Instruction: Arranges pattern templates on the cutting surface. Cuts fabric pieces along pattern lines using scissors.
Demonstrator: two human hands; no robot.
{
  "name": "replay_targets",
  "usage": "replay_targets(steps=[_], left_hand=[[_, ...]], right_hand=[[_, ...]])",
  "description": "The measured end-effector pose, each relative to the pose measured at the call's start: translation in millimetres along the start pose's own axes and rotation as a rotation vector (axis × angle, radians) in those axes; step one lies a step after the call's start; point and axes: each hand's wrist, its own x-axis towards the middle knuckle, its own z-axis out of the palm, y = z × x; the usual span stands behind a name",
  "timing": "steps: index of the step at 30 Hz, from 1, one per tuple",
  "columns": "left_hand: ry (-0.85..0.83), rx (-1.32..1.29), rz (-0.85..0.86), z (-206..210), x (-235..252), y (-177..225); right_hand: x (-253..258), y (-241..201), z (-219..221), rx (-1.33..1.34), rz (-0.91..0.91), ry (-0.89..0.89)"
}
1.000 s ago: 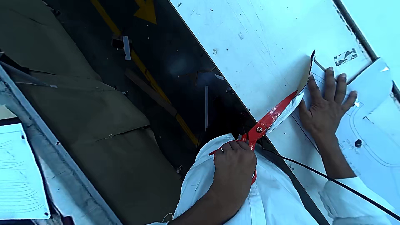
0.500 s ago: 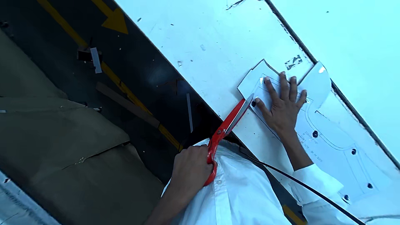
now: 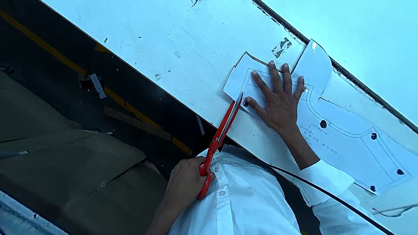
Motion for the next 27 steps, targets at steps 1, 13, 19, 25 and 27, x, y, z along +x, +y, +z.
replay_targets(steps=[1, 13, 19, 25, 27], left_hand=[[0.001, -0.007, 0.002, 1, 0, -1], [0.058, -0.004, 0.02, 9, 1, -1], [0.075, 0.059, 0.012, 8, -1, 2], [0.091, -0.023, 0.041, 13, 1, -4], [0.078, -0.054, 0.042, 12, 2, -6]], right_hand=[[0, 0, 0, 0.002, -0.002, 0.003], [1, -1, -2, 0.008, 0.005, -0.016], [1, -1, -2, 0.008, 0.003, -0.018], [0, -1, -3, 0.014, 0.0, -0.023], [1, -1, -3, 0.016, 0.0, -0.022]])
